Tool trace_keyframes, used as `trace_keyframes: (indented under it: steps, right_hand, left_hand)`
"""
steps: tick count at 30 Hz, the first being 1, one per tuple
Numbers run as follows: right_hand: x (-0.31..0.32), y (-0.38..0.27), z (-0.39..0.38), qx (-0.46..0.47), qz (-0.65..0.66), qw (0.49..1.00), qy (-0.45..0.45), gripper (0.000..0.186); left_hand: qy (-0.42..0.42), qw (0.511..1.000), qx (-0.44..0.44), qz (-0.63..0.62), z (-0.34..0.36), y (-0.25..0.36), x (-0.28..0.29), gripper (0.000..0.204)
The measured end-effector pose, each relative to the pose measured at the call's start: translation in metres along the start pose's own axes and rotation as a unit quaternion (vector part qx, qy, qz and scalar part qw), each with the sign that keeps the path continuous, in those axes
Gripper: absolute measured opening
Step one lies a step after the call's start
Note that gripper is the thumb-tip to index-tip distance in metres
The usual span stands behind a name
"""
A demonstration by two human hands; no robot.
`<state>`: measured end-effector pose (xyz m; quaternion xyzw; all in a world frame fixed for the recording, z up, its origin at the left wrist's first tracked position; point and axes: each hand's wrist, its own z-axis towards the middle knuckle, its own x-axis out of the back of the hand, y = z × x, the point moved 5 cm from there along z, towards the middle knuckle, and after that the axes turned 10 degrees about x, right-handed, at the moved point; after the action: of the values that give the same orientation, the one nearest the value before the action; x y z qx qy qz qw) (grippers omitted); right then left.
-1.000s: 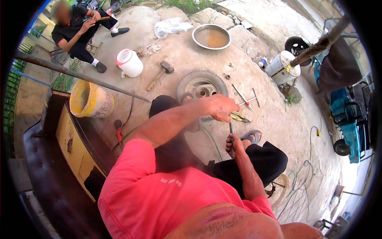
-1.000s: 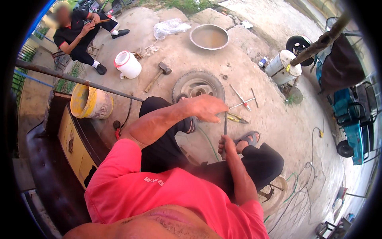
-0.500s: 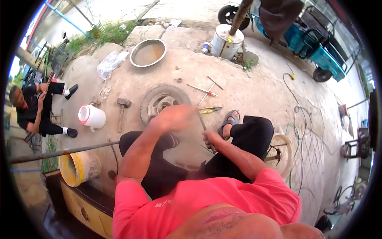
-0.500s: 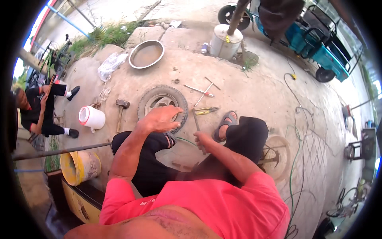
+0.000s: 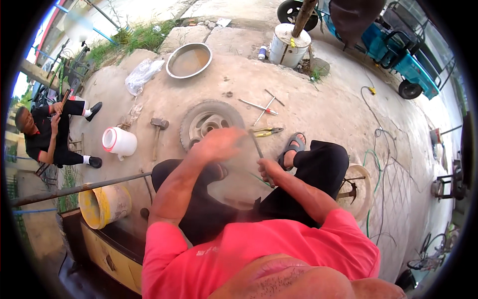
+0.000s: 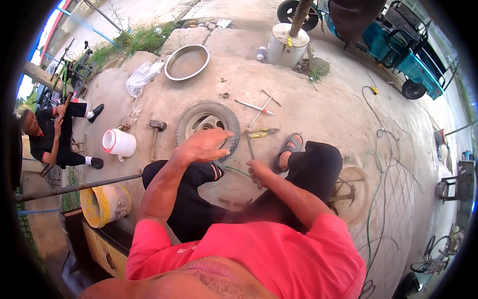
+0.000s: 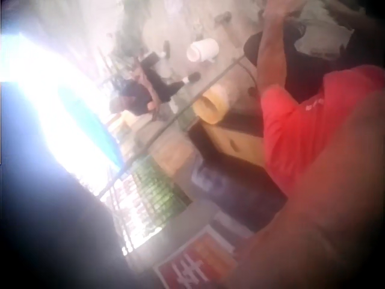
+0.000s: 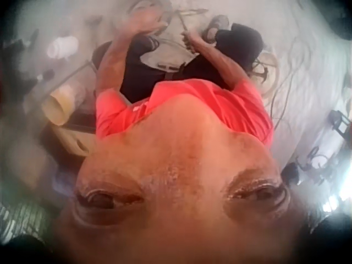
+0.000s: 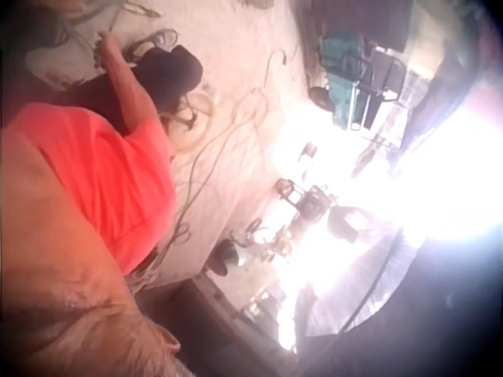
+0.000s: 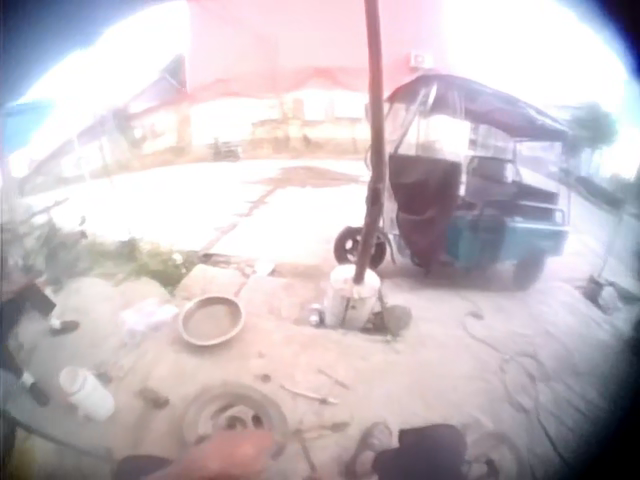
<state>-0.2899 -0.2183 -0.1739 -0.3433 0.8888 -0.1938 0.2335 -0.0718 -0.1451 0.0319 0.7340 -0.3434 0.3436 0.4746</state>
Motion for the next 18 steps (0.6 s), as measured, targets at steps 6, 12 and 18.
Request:
trace_keyframes:
  steps: [6,12,18]
  right_hand:
    - [0.008,0.006,0.009,-0.029,-0.007,1.0,0.009,0.034]
    - [0.001,0.006,0.016,-0.004,0.017,1.0,0.011,0.022]
    - [0.002,0.01,0.019,-0.015,0.036,0.999,-0.003,0.022]
  left_hand:
    - [-0.002,1.0,-0.022,-0.008,0.002,0.008,0.002,0.063]
    - [0.013,0.999,-0.04,-0.012,-0.004,-0.006,-0.001,0.06]
    - [-0.06,0.997,0.039,0.039,-0.003,-0.001,0.001,0.048]
